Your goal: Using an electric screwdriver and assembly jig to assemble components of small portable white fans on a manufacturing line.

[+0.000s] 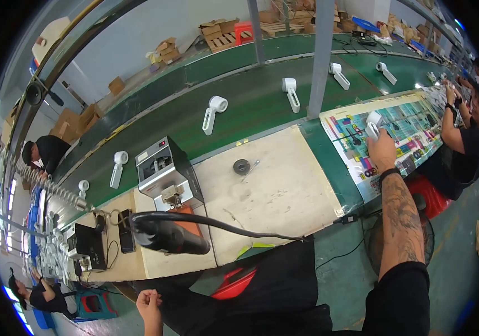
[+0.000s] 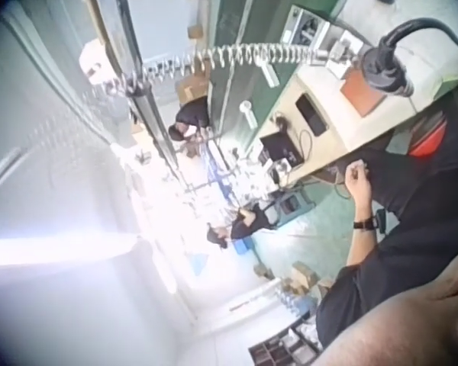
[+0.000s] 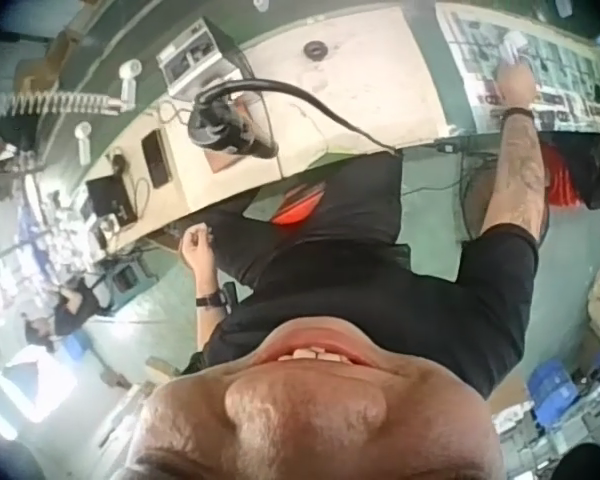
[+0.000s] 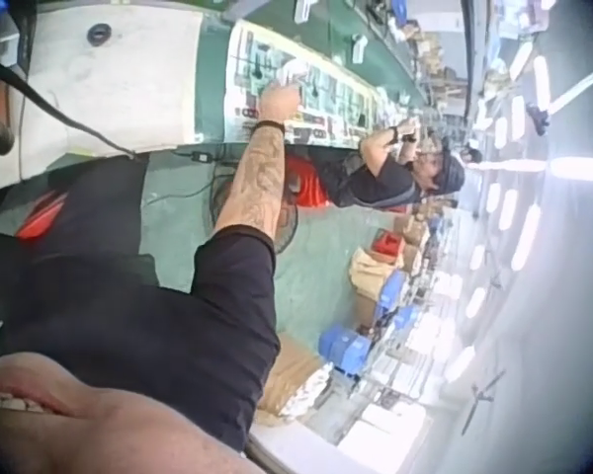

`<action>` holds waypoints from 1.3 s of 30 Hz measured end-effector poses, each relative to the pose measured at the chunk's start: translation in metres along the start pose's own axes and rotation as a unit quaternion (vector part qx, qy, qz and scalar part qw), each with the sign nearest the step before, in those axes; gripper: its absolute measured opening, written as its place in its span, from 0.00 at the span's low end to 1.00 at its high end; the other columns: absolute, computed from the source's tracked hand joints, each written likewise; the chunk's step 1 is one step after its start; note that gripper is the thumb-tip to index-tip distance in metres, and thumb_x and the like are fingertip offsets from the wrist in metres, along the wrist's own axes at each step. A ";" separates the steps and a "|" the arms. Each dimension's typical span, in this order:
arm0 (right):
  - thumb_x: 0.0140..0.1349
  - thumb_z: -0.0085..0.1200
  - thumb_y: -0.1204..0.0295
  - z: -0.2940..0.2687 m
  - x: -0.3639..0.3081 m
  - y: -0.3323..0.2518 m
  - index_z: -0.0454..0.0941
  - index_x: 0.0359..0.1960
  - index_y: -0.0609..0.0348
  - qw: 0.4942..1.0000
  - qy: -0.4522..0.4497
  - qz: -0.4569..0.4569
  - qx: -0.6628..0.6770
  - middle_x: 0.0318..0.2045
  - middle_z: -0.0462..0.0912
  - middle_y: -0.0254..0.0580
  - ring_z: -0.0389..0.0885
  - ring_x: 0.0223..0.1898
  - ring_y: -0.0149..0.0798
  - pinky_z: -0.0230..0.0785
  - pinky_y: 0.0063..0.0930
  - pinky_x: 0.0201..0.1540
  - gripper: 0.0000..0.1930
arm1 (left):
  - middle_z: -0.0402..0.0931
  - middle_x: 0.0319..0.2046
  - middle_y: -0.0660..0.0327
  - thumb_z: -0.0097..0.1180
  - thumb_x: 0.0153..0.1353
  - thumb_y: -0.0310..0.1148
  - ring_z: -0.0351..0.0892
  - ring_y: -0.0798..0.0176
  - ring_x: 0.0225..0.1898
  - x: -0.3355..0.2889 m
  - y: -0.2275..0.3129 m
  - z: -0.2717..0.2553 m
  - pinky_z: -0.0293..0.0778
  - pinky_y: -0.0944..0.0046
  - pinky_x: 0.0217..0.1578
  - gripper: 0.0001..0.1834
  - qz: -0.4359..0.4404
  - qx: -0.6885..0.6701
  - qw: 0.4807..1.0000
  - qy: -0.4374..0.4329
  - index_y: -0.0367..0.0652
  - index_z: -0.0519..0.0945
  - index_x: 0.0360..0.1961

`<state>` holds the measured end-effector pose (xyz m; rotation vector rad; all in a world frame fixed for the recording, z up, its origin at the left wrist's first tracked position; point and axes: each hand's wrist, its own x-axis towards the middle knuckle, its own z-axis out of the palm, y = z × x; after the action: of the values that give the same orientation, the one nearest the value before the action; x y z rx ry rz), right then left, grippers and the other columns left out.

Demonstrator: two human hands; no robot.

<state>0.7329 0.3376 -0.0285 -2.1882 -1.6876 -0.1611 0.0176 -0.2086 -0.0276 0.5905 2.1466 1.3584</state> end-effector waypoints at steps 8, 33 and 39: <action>0.73 0.60 0.78 -0.161 -0.202 -0.119 0.83 0.42 0.66 0.910 0.116 -0.156 0.365 0.31 0.85 0.40 0.82 0.31 0.34 0.73 0.31 0.35 0.03 | 0.82 0.29 0.65 0.64 0.76 0.30 0.77 0.74 0.29 0.048 0.032 0.021 0.73 0.73 0.34 0.07 0.138 0.015 0.990 0.009 0.38 0.81 0.40; 0.62 0.67 0.67 -0.072 -0.358 -0.297 0.78 0.27 0.51 0.887 -0.048 -0.315 0.335 0.22 0.81 0.34 0.81 0.26 0.47 0.71 0.42 0.35 0.10 | 0.72 0.68 0.48 0.68 0.69 0.31 0.77 0.50 0.67 0.077 0.068 0.118 0.73 0.51 0.68 0.28 0.335 -0.051 0.926 -0.167 0.34 0.73 0.67; 0.62 0.66 0.67 -0.065 -0.351 -0.261 0.79 0.29 0.51 0.858 -0.057 -0.333 0.386 0.27 0.78 0.37 0.82 0.33 0.48 0.73 0.43 0.41 0.07 | 0.71 0.67 0.47 0.66 0.70 0.28 0.76 0.51 0.65 0.067 0.065 0.148 0.77 0.54 0.65 0.26 0.371 0.010 0.920 -0.124 0.33 0.73 0.65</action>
<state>0.3963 0.0511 -0.0198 -1.0055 -2.0325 0.4159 0.0660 -0.0407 -0.0340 1.6082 1.7853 1.5063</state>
